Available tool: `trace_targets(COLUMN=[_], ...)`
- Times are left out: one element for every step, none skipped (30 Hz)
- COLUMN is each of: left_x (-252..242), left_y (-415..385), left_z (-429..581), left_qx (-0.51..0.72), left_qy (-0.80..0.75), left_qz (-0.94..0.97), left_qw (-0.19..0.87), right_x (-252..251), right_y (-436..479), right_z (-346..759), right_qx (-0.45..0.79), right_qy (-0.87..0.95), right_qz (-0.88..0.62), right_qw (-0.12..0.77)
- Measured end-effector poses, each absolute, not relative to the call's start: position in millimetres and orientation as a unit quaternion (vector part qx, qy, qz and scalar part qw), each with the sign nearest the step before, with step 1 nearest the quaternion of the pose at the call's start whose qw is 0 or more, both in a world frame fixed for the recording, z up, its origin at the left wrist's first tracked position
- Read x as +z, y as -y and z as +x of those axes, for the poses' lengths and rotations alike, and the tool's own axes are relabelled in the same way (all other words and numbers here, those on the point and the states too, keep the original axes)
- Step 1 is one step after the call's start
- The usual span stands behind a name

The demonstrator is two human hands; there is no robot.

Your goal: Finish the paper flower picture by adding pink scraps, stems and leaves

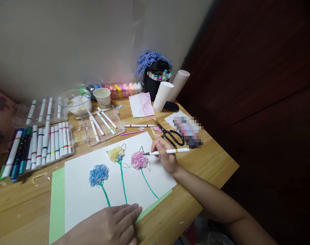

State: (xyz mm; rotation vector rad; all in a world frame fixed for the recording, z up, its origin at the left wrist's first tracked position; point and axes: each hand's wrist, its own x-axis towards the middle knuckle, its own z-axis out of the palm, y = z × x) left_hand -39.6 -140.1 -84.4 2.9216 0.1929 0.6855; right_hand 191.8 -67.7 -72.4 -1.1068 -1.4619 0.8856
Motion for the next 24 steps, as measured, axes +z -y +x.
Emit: trace_targets(left_x=[-83,-82,-81,-80,-80,-79,-78,-77,-76,-76,-76,-76,-75,-75,-76,-76,-76,-77,-77,-78,-79,-80,-81,-82], left_y=[140,139,137,136,134,131,129,126,124,122,120,119,118,118,117,117,116,116,116,116,117,120,123,127], left_z=[-39,-39,-38,-38,-37,-37,-36,-36,-36,-36,-36,-36,-36,-36,-36,-36,-36,-36,-37,-37,-38,-38,-39,-40], left_qx=[0.225,0.223,0.222,0.22,0.218,0.218,0.218,0.216,0.213,0.21,0.207,0.204,0.202,0.2,0.2,0.201,0.202,0.204,0.206,0.21,0.216,0.221,0.225,0.228], left_qy=[-0.068,-0.072,-0.075,-0.078,-0.08,-0.082,-0.083,-0.086,-0.088,-0.088,-0.088,-0.087,-0.086,-0.084,-0.083,-0.083,-0.083,-0.082,-0.08,-0.078,-0.076,-0.07,-0.06,-0.049], left_qz=[0.97,0.97,0.969,0.968,0.967,0.966,0.964,0.963,0.963,0.963,0.963,0.963,0.964,0.964,0.964,0.963,0.963,0.963,0.963,0.963,0.963,0.963,0.964,0.965], left_qw=[0.068,0.072,0.079,0.09,0.102,0.115,0.127,0.136,0.143,0.146,0.148,0.15,0.152,0.154,0.156,0.157,0.158,0.158,0.156,0.152,0.144,0.135,0.125,0.116], right_x=[-71,-70,-68,-67,-65,-63,-62,-60,-60,-60,-62,-64,-68,-73,-78,-84,-90,-95,-99,-102,-105,-106,-106,-106], right_y=[69,69,70,70,70,71,72,74,78,82,87,93,99,106,112,118,123,127,130,132,132,132,131,131], right_z=[191,191,191,191,191,192,192,193,194,195,197,198,200,201,202,203,203,203,203,203,203,202,202,201], right_qx=[0.373,0.373,0.373,0.376,0.383,0.395,0.413,0.437,0.462,0.486,0.506,0.522,0.536,0.548,0.561,0.576,0.591,0.604,0.613,0.616,0.615,0.61,0.603,0.596], right_qy=[0.618,0.623,0.628,0.63,0.629,0.624,0.615,0.605,0.597,0.594,0.598,0.607,0.617,0.624,0.624,0.616,0.603,0.588,0.574,0.565,0.561,0.562,0.567,0.573], right_qz=[-0.459,-0.455,-0.452,-0.449,-0.447,-0.444,-0.441,-0.437,-0.429,-0.417,-0.403,-0.389,-0.377,-0.37,-0.368,-0.37,-0.375,-0.382,-0.39,-0.398,-0.406,-0.412,-0.418,-0.422], right_qw=[0.519,0.515,0.512,0.51,0.508,0.508,0.506,0.502,0.496,0.487,0.473,0.456,0.436,0.417,0.402,0.39,0.382,0.379,0.378,0.378,0.378,0.377,0.375,0.371])
